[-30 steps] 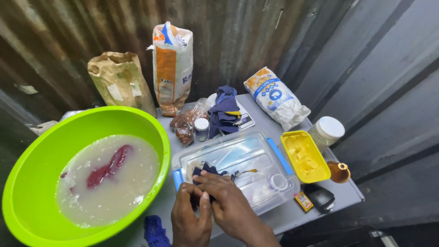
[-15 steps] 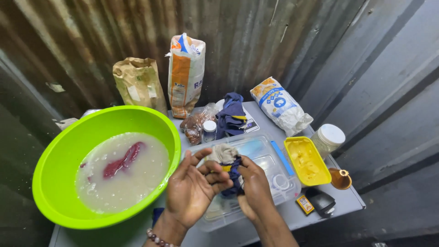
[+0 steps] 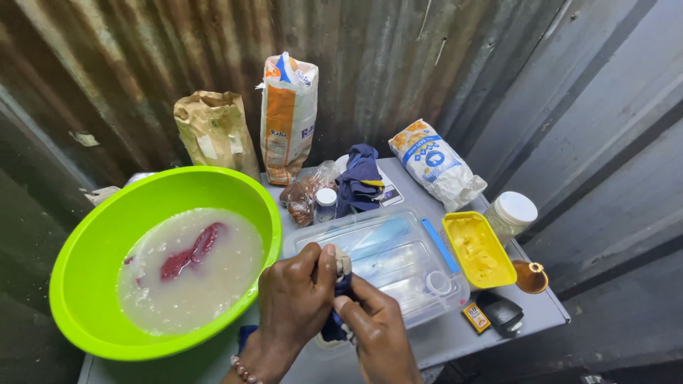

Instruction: Washing a small garment in a bowl of water and then cleaning and inspecting a clear plastic container.

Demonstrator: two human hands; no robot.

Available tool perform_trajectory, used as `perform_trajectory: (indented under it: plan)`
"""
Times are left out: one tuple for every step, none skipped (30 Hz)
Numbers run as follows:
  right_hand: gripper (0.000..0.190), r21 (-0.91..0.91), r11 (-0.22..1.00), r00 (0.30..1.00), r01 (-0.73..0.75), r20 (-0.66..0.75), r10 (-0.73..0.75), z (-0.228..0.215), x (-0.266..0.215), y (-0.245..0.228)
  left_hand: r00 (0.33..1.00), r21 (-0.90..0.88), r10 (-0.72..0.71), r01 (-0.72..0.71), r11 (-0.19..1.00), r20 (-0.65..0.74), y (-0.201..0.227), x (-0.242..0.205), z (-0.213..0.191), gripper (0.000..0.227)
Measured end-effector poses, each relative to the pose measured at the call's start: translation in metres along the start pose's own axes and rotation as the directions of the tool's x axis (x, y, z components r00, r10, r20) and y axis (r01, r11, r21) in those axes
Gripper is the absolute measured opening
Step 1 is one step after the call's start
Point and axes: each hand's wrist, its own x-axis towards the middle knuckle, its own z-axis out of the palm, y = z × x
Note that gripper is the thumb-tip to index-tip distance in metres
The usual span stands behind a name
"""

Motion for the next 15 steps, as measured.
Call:
perform_trajectory:
  plan:
    - [0.037,-0.001,1.0,1.0,-0.003,0.004,0.003,-0.005,0.005,-0.003,1.0,0.002,-0.005,0.005,1.0,-0.002,-0.002,0.002,-0.003,0.043]
    - [0.041,0.188,0.976,0.98,-0.111,-0.144,0.139,-0.01,0.01,-0.006,0.999,-0.143,-0.002,0.007,0.99,0.034,-0.005,0.004,-0.007,0.042]
    - [0.049,0.38,0.906,0.921,-0.184,-0.256,0.294,-0.015,0.017,-0.01,0.998,-0.284,0.004,0.014,0.959,0.064,-0.008,0.007,-0.01,0.041]
    - [0.049,0.378,0.906,0.922,-0.189,-0.248,0.296,-0.023,0.021,-0.036,0.998,-0.281,-0.002,0.019,0.959,0.058,-0.011,0.0,-0.011,0.041]
    - [0.049,0.355,0.898,0.895,-0.26,-0.261,0.362,-0.031,0.027,-0.062,0.988,-0.283,-0.107,0.136,0.95,0.114,-0.015,-0.005,-0.013,0.036]
    - [0.05,0.333,0.883,0.862,-0.331,-0.274,0.427,-0.038,0.033,-0.088,0.963,-0.278,-0.209,0.251,0.927,0.17,-0.019,-0.01,-0.014,0.035]
    - [0.05,0.331,0.881,0.86,-0.339,-0.271,0.433,-0.065,0.043,-0.079,0.961,-0.276,-0.217,0.258,0.926,0.171,-0.027,-0.018,-0.009,0.035]
    - [0.04,-0.29,0.915,0.906,-0.282,-0.394,0.155,-0.091,0.054,-0.069,0.934,-0.227,-0.287,0.333,0.915,0.212,-0.036,-0.027,-0.003,0.024]
    - [0.033,-0.801,0.57,0.941,-0.18,-0.31,-0.138,-0.117,0.061,-0.058,0.897,-0.172,-0.361,0.409,0.896,0.253,-0.044,-0.04,0.001,0.014]
    - [0.033,-0.801,0.568,0.943,-0.187,-0.308,-0.125,-0.128,0.057,-0.038,0.891,-0.165,-0.373,0.421,0.892,0.258,-0.052,-0.063,0.005,0.014]
    - [0.044,-0.847,0.527,0.975,-0.061,-0.163,-0.148,-0.14,0.064,-0.023,0.871,-0.129,-0.437,0.472,0.872,0.225,-0.06,-0.073,0.015,0.025]
    - [0.055,-0.873,0.482,0.986,0.068,-0.014,-0.165,-0.154,0.072,-0.008,0.846,-0.095,-0.499,0.521,0.848,0.19,-0.068,-0.082,0.026,0.046]
    - [0.055,-0.871,0.487,0.987,0.073,-0.006,-0.158,-0.151,0.077,0.02,0.842,-0.089,-0.508,0.529,0.844,0.184,-0.061,-0.079,0.023,0.046]
    - [0.056,-0.923,0.305,0.962,0.235,0.174,-0.212,-0.148,0.082,0.049,0.773,-0.157,-0.561,0.618,0.77,0.296,-0.054,-0.076,0.021,0.072]
    - [0.057,-0.922,0.104,0.913,0.373,0.345,-0.217,-0.151,0.079,0.076,0.686,-0.21,-0.59,0.709,0.673,0.427,-0.044,-0.076,0.021,0.101]
